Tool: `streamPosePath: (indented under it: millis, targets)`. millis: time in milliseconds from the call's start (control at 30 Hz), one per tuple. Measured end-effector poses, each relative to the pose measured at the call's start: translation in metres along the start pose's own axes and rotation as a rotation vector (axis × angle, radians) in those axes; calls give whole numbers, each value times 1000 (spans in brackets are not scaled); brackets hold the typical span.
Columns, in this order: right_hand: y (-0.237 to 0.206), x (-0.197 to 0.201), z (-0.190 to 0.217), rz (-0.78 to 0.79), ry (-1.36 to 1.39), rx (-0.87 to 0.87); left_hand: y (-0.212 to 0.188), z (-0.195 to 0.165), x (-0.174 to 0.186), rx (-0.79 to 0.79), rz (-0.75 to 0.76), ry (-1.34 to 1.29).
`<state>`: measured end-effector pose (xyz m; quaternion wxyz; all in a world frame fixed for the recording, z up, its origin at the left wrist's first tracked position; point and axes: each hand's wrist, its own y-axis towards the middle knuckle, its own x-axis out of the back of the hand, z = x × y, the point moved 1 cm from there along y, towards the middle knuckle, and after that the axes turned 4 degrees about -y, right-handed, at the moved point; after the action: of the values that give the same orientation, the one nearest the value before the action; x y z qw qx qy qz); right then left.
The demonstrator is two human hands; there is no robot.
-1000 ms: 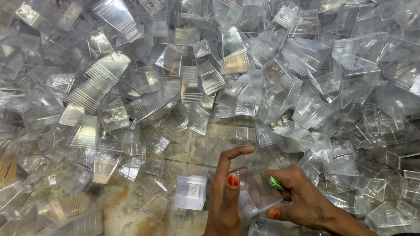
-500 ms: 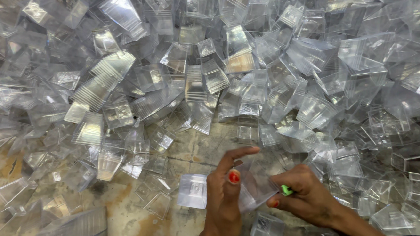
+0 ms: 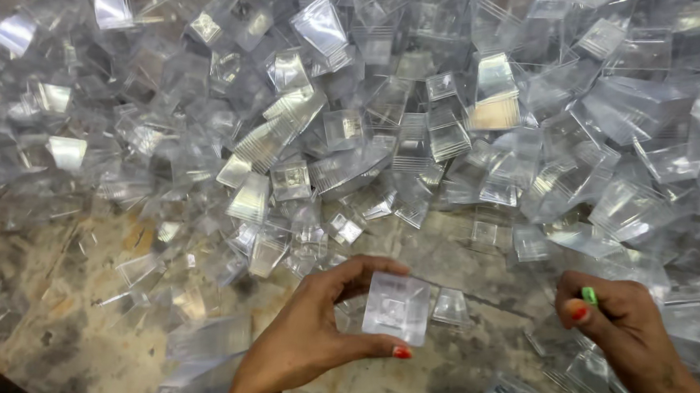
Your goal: The person sits on a floor covered with scattered clear plastic cups and gathers them one at a time, nesting each cup into a stack held in the other hand. The person occasionally reaches across the floor to pick up loose cups and continues building the stack.
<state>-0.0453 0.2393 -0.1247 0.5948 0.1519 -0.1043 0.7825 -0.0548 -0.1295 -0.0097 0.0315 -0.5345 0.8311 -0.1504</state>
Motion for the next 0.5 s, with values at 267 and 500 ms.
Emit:
streamPosePath:
  millis: [267, 500]
  targets:
    - [5, -6, -26, 60, -298, -65, 4, 45, -8, -214, -64, 331]
    - [12, -17, 26, 209, -387, -295, 28, 95, -45, -20, -139, 590]
